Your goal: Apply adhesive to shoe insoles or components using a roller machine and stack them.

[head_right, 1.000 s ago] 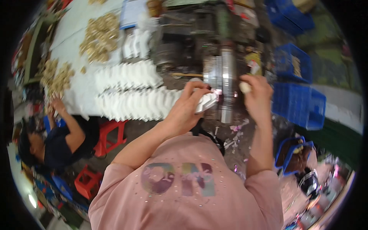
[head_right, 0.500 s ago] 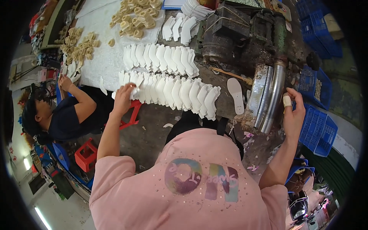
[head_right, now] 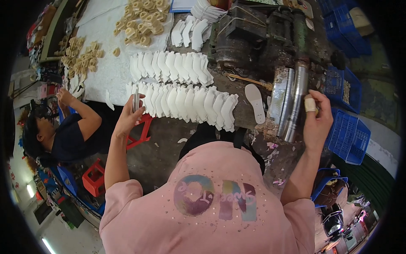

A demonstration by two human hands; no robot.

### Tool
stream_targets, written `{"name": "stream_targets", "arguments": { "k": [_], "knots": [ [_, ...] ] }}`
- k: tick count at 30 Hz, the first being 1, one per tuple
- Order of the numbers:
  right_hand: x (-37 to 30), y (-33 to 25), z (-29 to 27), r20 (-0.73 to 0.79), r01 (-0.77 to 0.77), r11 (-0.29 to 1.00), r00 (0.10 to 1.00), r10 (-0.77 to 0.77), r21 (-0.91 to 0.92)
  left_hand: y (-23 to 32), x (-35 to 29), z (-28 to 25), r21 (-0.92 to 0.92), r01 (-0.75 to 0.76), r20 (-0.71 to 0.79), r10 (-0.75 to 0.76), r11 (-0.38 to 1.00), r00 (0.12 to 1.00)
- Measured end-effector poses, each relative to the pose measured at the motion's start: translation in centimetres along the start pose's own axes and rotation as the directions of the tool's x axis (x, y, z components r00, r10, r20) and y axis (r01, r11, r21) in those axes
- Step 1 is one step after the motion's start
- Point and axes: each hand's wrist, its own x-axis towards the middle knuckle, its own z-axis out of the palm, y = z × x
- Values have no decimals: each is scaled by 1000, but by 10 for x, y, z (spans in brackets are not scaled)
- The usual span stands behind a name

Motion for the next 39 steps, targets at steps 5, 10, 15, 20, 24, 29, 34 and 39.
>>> {"name": "stream_targets", "arguments": {
  "k": [5,10,15,20,24,29,34,39],
  "knots": [
    [-20,-42,31,194,237,967,948,-252,94,60,5,58,-798,-102,66,254,594,965],
    [-31,-74,74,293,424,882,833,-469,206,128,3,115,-883,-160,54,436,440,898],
    [-41,-73,101,155,452,879,868,-472,150,160,-7,150,-960,1,132,445,282,886],
    [-42,-59,98,-30,543,838,840,-542,45,177,-14,175,-945,-165,-16,464,283,886],
    [-38,-52,87,-54,504,850,863,-502,153,178,-13,193,-903,-273,-125,403,332,906],
    [-8,-40,8,26,200,950,977,-212,240,158,12,180,-875,-149,-46,227,461,973],
    [30,22,-57,328,225,895,940,-95,-386,155,13,190,-154,-584,203,604,797,771],
    [16,24,-30,395,241,886,916,-73,-395,194,1,219,70,-724,329,669,686,666]
  ]
}}
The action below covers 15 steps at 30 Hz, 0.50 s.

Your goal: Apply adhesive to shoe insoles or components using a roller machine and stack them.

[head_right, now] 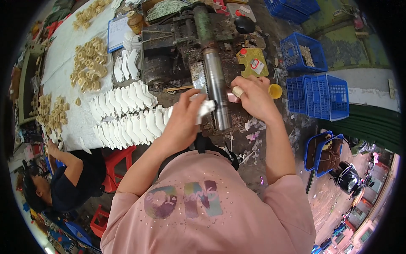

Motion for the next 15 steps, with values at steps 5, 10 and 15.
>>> {"name": "stream_targets", "arguments": {
  "k": [5,10,15],
  "knots": [
    [6,3,15,-216,33,987,976,1,155,-4,-3,3,-70,28,-93,-35,997,995],
    [-5,8,13,-148,-120,920,971,187,373,-46,-43,-37,-250,-47,-184,0,967,983],
    [-5,10,15,-108,-162,918,971,215,363,-150,-135,-110,-28,361,-485,-329,932,810]
  ]
}}
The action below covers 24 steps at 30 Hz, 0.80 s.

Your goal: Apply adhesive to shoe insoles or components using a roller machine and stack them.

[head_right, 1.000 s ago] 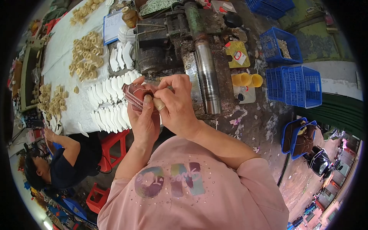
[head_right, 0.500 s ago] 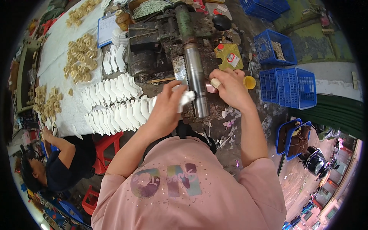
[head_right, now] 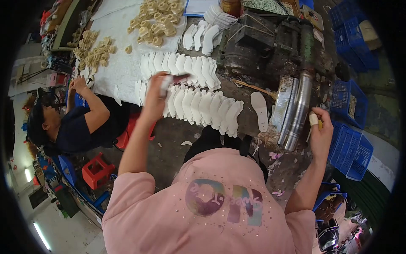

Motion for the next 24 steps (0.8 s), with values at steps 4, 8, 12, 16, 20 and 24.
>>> {"name": "stream_targets", "arguments": {
  "k": [4,8,12,16,20,24],
  "knots": [
    [2,1,5,-18,-59,992,998,61,108,-99,-40,-66,638,-9,5,8,770,1000],
    [1,-1,10,-75,-62,982,994,76,177,-111,-69,-79,724,-108,323,-196,681,926],
    [1,-7,13,-121,-65,982,989,87,177,-103,-65,-85,755,-53,392,-384,654,836],
    [-7,-27,9,-156,-6,982,987,36,190,-67,-41,-84,672,79,235,-313,737,920],
    [-22,-67,29,-98,136,960,988,-115,246,22,-9,-39,-373,279,247,-195,885,949],
    [-31,-123,82,46,477,862,870,-491,172,92,-6,18,-847,353,390,15,398,921]
  ]
}}
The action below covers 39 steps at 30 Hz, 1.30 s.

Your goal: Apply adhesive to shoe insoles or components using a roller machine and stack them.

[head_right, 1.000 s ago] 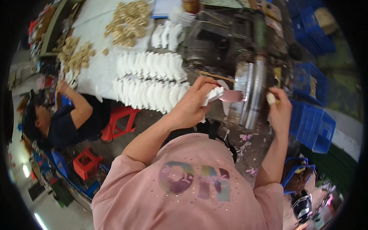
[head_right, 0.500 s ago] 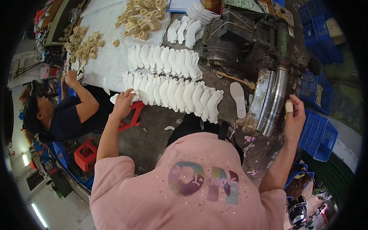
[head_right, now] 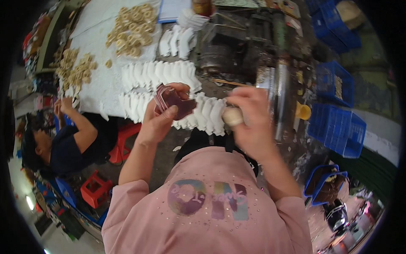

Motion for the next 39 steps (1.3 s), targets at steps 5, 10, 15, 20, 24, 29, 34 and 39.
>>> {"name": "stream_targets", "arguments": {
  "k": [5,10,15,20,24,29,34,39],
  "knots": [
    [-4,10,35,-147,51,996,987,-61,-73,-19,26,70,-287,-71,91,101,955,991],
    [-8,19,26,-291,106,977,944,-157,-185,-34,29,96,-150,-190,-55,184,970,981],
    [-12,27,-2,-171,113,993,980,-106,31,-31,31,106,-18,-105,-88,104,994,991],
    [-20,54,-91,-269,-259,965,927,262,47,-32,52,71,57,33,-212,-20,998,977],
    [-29,98,-140,-17,-416,856,902,432,-308,-41,55,93,783,-257,220,135,566,966],
    [-28,98,-104,117,-276,879,932,344,-389,-59,59,123,817,-400,436,10,415,900],
    [-32,114,-97,-189,-330,919,938,292,-217,-56,54,107,782,-329,358,51,530,932],
    [-35,106,-98,-208,-488,869,861,465,-78,-34,36,27,738,-386,309,231,553,923]
  ]
}}
